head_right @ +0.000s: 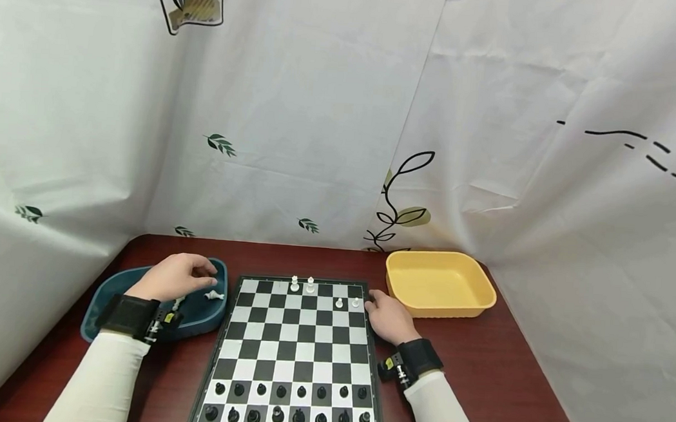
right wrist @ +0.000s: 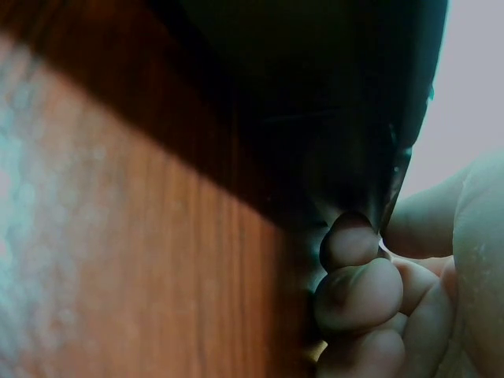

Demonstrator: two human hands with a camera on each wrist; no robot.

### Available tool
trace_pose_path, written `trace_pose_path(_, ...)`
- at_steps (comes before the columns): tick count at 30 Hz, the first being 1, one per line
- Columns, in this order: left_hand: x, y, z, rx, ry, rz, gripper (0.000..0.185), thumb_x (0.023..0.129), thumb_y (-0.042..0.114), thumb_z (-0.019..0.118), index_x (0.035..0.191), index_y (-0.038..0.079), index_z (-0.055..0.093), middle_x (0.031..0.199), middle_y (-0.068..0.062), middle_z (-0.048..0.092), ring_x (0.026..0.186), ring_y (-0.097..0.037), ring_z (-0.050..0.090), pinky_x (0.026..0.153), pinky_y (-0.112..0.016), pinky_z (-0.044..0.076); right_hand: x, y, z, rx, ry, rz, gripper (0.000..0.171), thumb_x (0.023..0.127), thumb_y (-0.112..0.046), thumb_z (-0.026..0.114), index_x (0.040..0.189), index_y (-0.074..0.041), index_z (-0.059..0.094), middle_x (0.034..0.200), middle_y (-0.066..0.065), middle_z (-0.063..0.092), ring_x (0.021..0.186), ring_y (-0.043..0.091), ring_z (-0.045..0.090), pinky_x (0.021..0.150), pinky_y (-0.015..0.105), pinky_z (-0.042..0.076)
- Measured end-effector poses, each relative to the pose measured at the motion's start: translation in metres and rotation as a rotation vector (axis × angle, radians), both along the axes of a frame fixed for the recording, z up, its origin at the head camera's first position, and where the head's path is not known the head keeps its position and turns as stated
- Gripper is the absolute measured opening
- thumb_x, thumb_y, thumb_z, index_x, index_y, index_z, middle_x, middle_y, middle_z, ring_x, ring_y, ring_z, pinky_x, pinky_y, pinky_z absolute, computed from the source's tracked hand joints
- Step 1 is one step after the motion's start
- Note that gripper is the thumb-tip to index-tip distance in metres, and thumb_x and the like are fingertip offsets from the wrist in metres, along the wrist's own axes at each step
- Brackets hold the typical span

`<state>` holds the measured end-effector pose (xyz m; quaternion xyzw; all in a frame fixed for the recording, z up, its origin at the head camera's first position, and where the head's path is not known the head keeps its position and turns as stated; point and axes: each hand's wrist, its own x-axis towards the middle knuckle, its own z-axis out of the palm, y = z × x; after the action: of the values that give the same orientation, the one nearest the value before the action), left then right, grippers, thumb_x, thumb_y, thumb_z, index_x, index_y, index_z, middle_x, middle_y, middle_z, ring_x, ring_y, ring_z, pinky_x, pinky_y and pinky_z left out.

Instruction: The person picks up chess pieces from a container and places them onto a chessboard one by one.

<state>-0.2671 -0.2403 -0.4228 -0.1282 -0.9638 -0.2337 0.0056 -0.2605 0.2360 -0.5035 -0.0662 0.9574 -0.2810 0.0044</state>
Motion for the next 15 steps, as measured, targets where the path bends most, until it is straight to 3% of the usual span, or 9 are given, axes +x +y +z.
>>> trace_pose_path(9, -0.003, -0.013, 0.0, -0.062, 0.006, 0.035, 0.029, 0.101, 0.024, 0.082, 0.122, 0.004, 0.081, 0.111, -0.013, 0.08, 0.096, -0.028, 0.074, 0.083, -0.055, 0.063, -0.001, 0.001, 0.0, 0.012, 0.01, 0.006, 0.044, 0.113, -0.018, 0.056, 0.147, 0.007, 0.063, 0.142, 0.026, 0.069, 0.132, 0.044, 0.067, 0.112, 0.062, 0.05)
trace_pose_path(15, -0.004, -0.023, -0.005, -0.117, 0.023, 0.085, 0.027, 0.099, 0.021, 0.083, 0.119, 0.003, 0.082, 0.106, -0.014, 0.08, 0.093, -0.03, 0.074, 0.081, -0.057, 0.063, -0.001, 0.0, -0.001, 0.008, -0.001, 0.001, 0.044, 0.113, -0.018, 0.055, 0.148, 0.007, 0.062, 0.143, 0.026, 0.069, 0.133, 0.044, 0.066, 0.112, 0.062, 0.049)
